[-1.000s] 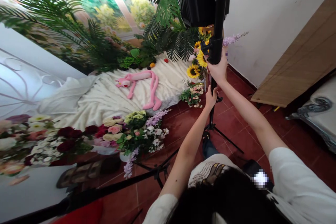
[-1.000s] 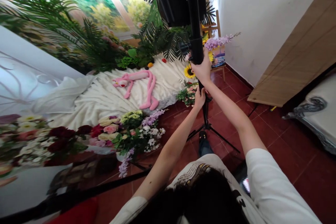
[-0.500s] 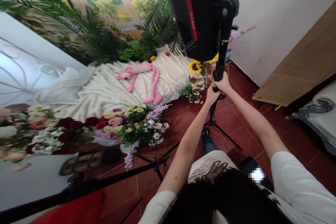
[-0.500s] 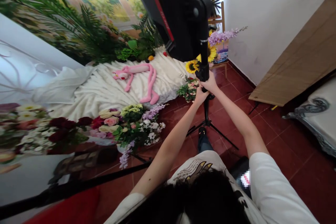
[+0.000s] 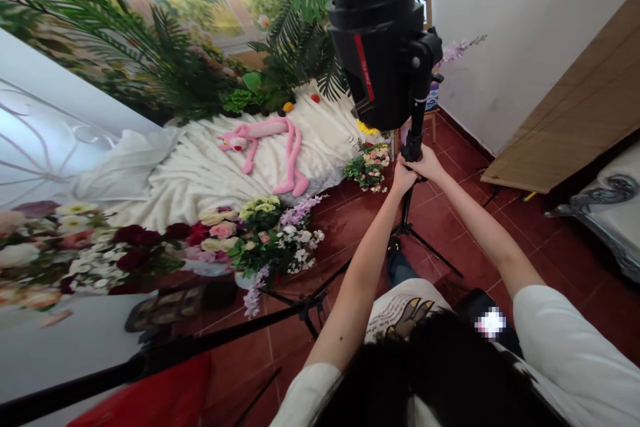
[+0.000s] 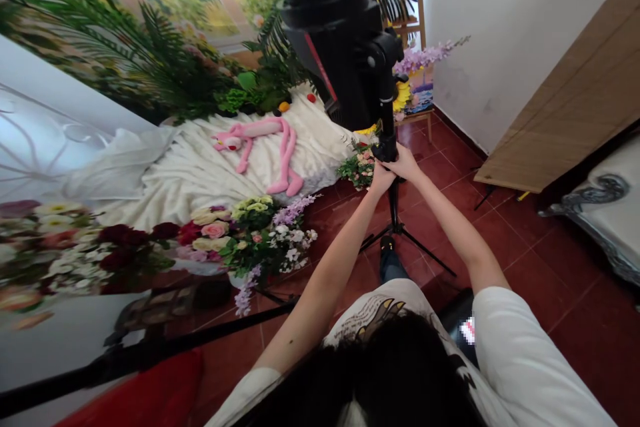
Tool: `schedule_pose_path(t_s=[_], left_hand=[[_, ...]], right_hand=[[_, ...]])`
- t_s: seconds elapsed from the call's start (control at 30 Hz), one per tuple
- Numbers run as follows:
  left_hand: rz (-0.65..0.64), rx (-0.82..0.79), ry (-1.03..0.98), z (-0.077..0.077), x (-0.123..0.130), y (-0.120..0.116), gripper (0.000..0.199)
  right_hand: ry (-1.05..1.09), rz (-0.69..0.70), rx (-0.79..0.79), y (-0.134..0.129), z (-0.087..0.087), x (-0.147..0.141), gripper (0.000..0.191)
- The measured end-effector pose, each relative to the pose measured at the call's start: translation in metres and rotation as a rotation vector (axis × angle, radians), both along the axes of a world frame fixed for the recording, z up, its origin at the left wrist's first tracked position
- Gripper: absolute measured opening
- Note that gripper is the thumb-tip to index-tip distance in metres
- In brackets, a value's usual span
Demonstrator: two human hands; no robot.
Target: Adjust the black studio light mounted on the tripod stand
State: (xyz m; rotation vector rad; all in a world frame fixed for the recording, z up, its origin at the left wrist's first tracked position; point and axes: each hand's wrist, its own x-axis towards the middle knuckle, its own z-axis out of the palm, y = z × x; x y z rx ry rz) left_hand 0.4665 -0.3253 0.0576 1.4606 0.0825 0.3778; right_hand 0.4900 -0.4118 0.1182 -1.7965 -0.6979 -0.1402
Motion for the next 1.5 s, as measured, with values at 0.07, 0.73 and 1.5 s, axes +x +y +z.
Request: schedule_pose_path(t_s=[0.07, 0.73, 1.5], left_hand=[[-0.023, 0.005, -0.02, 0.001, -0.001, 0.001, 0.031], [-0.04, -0.074, -0.064, 0.01, -0.008, -0.001, 0.039], [-0.025, -0.015, -0.08, 0.004, -0.009, 0.001, 0.029]], right_hand=[[0.002, -0.001, -0.028, -0.017, -0.001, -0.013, 0.047], [-0.224, -0.054, -0.809, -0.069, 0.002, -0.043, 0.045], [1.031, 0.083, 0.187, -0.038, -0.028, -0.061, 0.056]])
